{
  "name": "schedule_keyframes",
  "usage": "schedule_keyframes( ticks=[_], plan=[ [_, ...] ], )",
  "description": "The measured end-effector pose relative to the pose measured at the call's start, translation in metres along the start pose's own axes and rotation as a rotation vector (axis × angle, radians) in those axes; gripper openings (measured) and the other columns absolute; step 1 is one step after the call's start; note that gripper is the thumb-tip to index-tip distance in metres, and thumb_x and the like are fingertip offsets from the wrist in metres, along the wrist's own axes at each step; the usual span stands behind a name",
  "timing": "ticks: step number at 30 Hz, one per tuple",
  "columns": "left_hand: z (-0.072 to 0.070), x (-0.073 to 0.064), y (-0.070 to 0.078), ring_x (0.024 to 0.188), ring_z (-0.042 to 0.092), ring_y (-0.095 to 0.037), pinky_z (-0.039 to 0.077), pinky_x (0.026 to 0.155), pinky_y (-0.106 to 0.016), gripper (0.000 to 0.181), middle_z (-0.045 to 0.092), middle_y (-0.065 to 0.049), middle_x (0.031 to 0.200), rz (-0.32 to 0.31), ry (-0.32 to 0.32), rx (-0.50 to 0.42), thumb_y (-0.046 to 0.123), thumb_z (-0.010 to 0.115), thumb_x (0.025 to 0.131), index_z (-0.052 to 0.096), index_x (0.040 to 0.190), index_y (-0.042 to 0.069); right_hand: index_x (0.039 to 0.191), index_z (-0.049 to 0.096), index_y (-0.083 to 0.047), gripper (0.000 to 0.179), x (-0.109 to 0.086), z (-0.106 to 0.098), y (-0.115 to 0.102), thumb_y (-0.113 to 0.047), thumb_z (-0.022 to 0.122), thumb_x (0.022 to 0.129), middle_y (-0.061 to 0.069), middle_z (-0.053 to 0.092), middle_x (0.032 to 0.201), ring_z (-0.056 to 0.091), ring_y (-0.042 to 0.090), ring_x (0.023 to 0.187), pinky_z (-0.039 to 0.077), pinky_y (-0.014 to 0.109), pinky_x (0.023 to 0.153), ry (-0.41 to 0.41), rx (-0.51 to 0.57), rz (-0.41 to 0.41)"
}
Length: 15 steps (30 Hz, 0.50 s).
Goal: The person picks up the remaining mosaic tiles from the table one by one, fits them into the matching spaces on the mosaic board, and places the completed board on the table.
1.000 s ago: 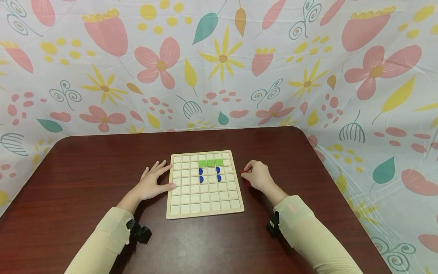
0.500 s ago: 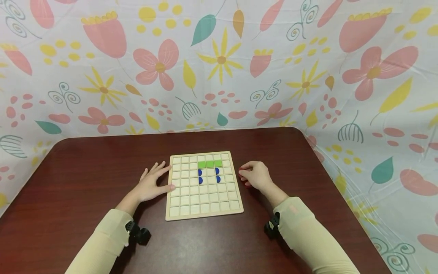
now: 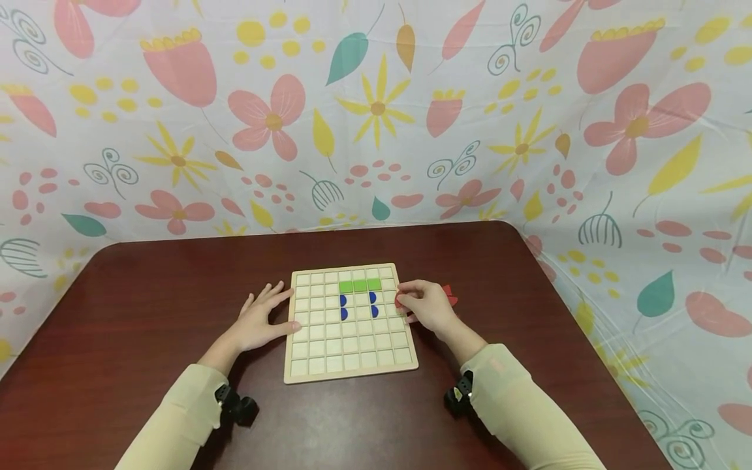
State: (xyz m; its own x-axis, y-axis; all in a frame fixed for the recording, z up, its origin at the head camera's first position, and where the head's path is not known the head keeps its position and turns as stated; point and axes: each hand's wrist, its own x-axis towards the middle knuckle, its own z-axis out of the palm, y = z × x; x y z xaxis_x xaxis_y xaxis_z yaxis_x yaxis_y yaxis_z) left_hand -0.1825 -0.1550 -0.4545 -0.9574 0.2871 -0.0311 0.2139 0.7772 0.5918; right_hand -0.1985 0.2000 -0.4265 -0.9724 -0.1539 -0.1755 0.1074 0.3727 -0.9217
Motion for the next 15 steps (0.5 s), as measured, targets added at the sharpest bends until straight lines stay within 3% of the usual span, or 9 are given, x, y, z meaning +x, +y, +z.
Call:
schedule_keyframes(
  ticks=[9,15],
  plan=[
    [-0.003,0.000,-0.002,0.146,0.010,-0.036,0.000,0.114,-0.062,0.082,0.023,-0.013,0.157,-0.003,0.004,-0.004,0.054,0.068,0.079,0.038,0.146,0.018,0.122,0.056,0.006,0.034,0.004,0.013,-0.005,-0.011,0.058,0.093,0.016,0.066,0.097,0.069,0.018,0.081,0.059,0.031,0.066,-0.039,0.045,-0.010],
    [0.003,0.002,-0.004,0.147,0.010,-0.035,0.001,0.114,-0.062,0.081,0.022,-0.011,0.157,-0.004,0.001,0.004,0.055,0.067,0.079,0.038,0.146,0.019,0.119,0.058,0.005,0.032,0.002,0.019,-0.002,-0.012,0.060,0.091,0.016,0.067,0.099,0.070,0.019,0.082,0.059,0.034,0.069,-0.052,0.054,-0.006]
  ],
)
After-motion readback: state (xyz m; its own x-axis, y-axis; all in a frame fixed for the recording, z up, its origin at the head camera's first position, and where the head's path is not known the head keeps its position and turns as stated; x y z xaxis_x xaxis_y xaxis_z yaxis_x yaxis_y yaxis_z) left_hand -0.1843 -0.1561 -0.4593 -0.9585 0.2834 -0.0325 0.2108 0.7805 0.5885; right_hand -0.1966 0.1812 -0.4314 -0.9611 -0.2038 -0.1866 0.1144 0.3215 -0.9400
